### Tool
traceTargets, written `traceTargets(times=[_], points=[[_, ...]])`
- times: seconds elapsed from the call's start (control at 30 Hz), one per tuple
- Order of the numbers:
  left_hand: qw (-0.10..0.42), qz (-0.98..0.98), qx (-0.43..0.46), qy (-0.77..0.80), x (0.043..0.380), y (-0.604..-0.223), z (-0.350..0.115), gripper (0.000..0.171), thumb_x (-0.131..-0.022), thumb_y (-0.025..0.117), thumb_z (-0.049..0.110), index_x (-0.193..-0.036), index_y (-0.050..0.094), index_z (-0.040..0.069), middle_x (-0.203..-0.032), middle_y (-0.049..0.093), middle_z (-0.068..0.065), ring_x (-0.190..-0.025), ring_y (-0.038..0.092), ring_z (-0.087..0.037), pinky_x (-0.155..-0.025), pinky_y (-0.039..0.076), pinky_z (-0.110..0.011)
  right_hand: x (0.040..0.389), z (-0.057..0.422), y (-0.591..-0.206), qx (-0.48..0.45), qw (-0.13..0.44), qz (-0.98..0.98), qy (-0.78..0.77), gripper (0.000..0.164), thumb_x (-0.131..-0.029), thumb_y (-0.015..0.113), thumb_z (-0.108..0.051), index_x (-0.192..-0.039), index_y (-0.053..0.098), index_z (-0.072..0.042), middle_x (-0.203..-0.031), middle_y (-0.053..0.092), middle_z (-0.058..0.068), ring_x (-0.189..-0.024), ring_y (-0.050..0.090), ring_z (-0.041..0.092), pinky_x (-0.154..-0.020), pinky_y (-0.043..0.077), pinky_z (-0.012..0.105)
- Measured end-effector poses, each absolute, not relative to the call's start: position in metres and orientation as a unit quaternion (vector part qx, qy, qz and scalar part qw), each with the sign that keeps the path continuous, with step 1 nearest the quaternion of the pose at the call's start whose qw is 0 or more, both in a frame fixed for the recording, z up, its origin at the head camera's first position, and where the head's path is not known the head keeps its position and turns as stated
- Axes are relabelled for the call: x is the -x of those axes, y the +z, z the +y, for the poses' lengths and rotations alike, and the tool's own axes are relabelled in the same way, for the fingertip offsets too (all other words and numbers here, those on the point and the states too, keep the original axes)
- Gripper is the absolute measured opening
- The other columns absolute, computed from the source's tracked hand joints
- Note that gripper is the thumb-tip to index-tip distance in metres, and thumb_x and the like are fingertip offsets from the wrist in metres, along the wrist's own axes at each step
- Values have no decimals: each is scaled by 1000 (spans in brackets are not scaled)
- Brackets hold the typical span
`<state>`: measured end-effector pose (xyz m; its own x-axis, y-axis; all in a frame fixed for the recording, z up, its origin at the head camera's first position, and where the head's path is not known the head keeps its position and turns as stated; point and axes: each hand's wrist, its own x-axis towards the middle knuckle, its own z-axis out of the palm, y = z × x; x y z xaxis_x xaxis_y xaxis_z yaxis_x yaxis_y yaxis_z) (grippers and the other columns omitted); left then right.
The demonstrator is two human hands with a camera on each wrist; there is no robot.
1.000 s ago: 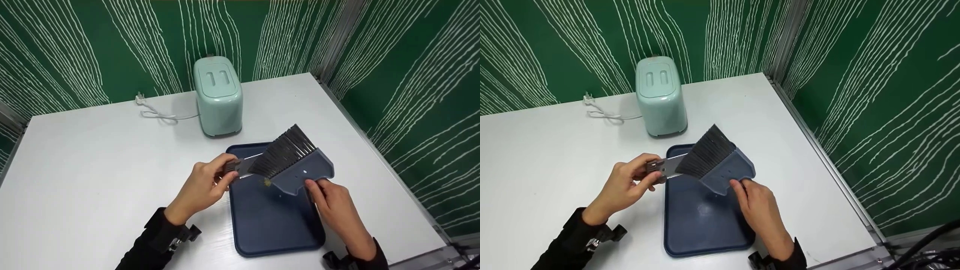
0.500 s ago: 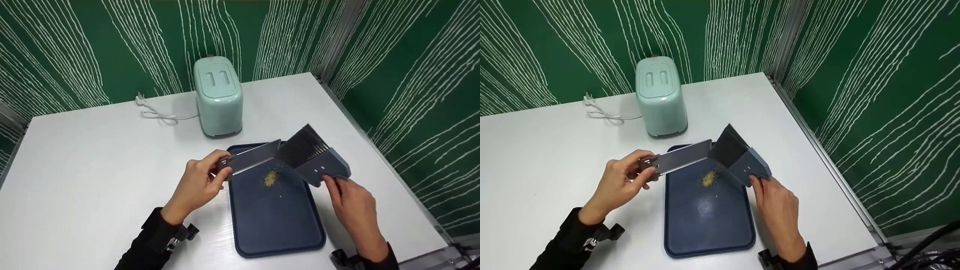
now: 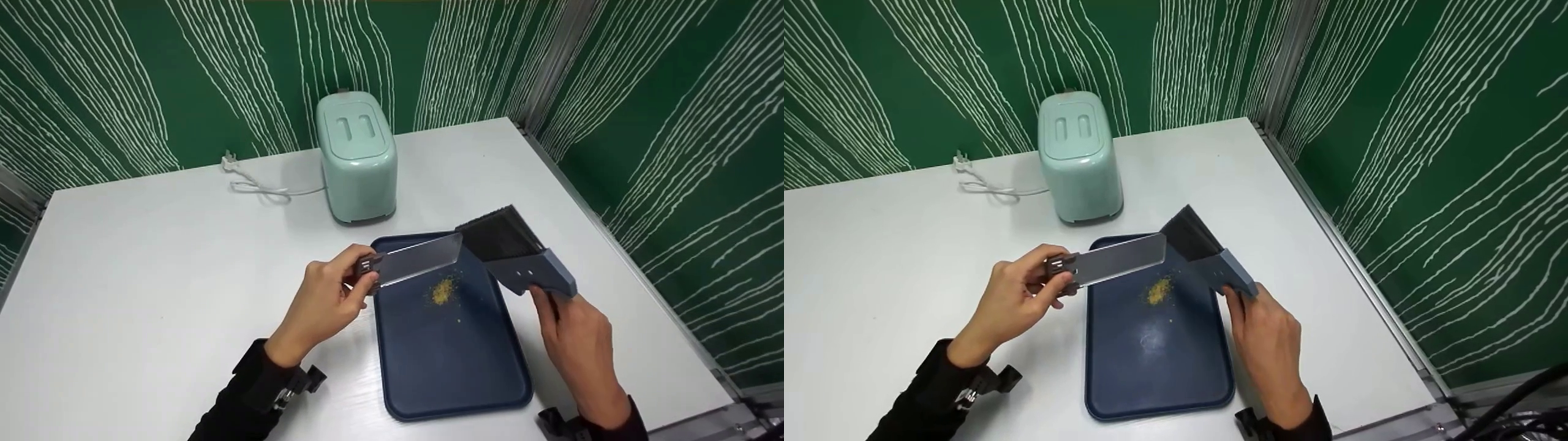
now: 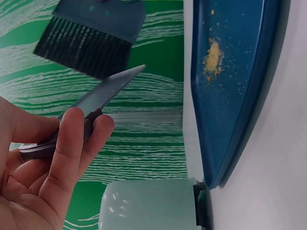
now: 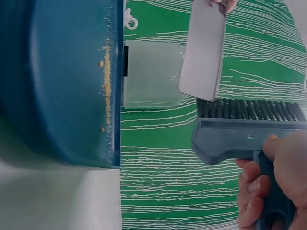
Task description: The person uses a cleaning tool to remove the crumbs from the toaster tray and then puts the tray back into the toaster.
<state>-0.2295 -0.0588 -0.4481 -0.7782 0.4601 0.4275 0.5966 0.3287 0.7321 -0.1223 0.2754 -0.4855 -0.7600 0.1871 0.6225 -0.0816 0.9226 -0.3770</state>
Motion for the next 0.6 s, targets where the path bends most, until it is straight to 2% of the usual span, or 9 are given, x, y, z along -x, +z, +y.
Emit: traceTargets(times=[0.17, 0.4, 0.6], points=[[76, -814, 326, -474, 230, -448, -59, 18, -97, 65, 13, -115, 65, 13, -81, 73, 3, -62, 66, 5, -51, 53, -18, 121, 275, -487, 25, 336, -921, 194, 11, -92, 72, -14, -91, 67, -5, -65, 58, 14, -58, 60, 33, -53, 43, 54], [100, -826, 314, -457, 233, -450, -60, 18, -97, 65, 12, -114, 66, 14, -83, 73, 5, -63, 66, 2, -53, 52, -19, 119, 276, -485, 21, 363, -907, 212, 12, -91, 71, -8, -98, 69, 1, -68, 61, 21, -60, 61, 40, -55, 43, 59], [99, -824, 312, -463, 233, -451, -59, 18, -97, 66, 12, -114, 66, 13, -83, 73, 5, -63, 66, -1, -52, 51, -20, 121, 273, -486, 17, 356, -910, 211, 10, -91, 72, -7, -97, 69, 1, -65, 59, 16, -56, 56, 31, -53, 42, 52]])
